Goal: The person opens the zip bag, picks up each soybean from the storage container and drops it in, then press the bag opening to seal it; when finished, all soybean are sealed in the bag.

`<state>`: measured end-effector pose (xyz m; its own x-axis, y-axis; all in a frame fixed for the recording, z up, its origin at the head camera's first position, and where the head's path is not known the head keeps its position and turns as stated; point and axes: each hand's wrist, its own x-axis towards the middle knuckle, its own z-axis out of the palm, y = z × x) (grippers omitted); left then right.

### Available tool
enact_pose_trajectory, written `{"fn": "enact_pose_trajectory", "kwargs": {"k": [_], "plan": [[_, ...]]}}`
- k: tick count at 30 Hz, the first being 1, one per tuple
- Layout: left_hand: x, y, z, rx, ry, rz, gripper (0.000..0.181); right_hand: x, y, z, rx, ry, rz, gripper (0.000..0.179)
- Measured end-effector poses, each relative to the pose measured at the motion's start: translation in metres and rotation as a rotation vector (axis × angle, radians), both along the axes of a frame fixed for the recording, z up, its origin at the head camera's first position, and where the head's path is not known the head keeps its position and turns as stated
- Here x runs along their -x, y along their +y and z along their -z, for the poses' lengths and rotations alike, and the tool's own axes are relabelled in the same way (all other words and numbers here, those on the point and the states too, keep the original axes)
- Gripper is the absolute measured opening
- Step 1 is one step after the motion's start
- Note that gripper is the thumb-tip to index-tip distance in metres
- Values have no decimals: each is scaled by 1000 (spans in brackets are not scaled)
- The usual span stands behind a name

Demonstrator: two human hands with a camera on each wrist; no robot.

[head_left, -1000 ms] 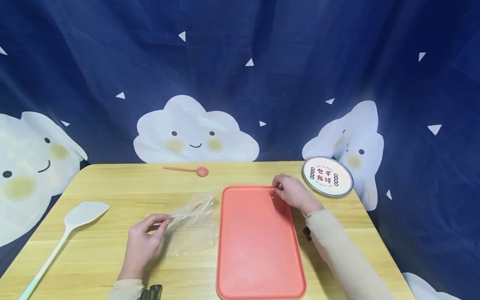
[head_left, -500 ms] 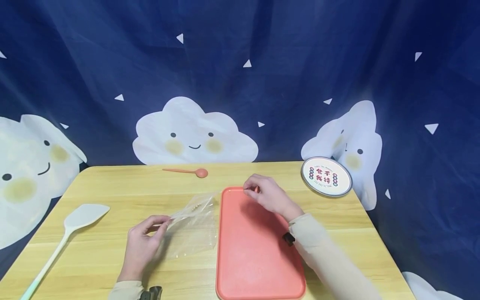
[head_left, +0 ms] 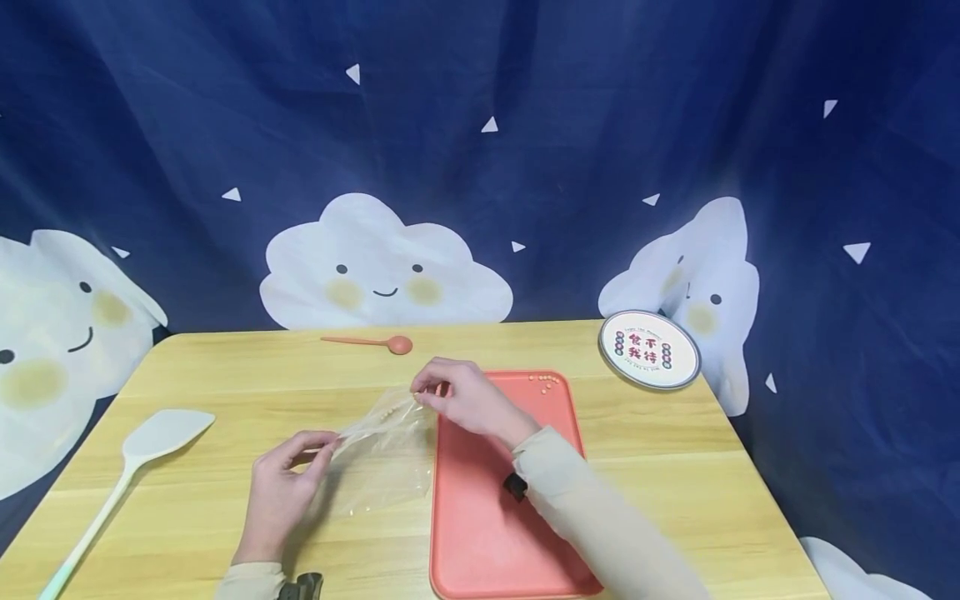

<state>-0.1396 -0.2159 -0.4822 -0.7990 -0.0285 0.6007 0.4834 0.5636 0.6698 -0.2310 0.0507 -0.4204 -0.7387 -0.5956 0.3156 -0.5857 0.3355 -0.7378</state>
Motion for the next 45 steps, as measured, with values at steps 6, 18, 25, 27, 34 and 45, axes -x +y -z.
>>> {"fn": "enact_pose_trajectory", "kwargs": {"k": [6, 18, 25, 27, 34, 45], "plan": [[2, 0, -1, 1, 3, -1, 24, 1, -26, 5, -11, 0, -20, 7], [1, -2, 0, -2, -6, 2, 23, 0, -47, 17, -242, 85, -25, 12], [0, 0, -3, -6, 14, -3, 24, 2, -29, 14, -128, 49, 7, 16], [0, 1, -3, -6, 33, -1, 25, 5, -19, 12, -93, 34, 15, 15], [2, 0, -2, 10, 29, -2, 24, 15, 31, 6, -131, 42, 109, 14], [1, 0, -3, -11, -14, 3, 24, 28, 109, 11, -301, 40, 214, 10]]}}
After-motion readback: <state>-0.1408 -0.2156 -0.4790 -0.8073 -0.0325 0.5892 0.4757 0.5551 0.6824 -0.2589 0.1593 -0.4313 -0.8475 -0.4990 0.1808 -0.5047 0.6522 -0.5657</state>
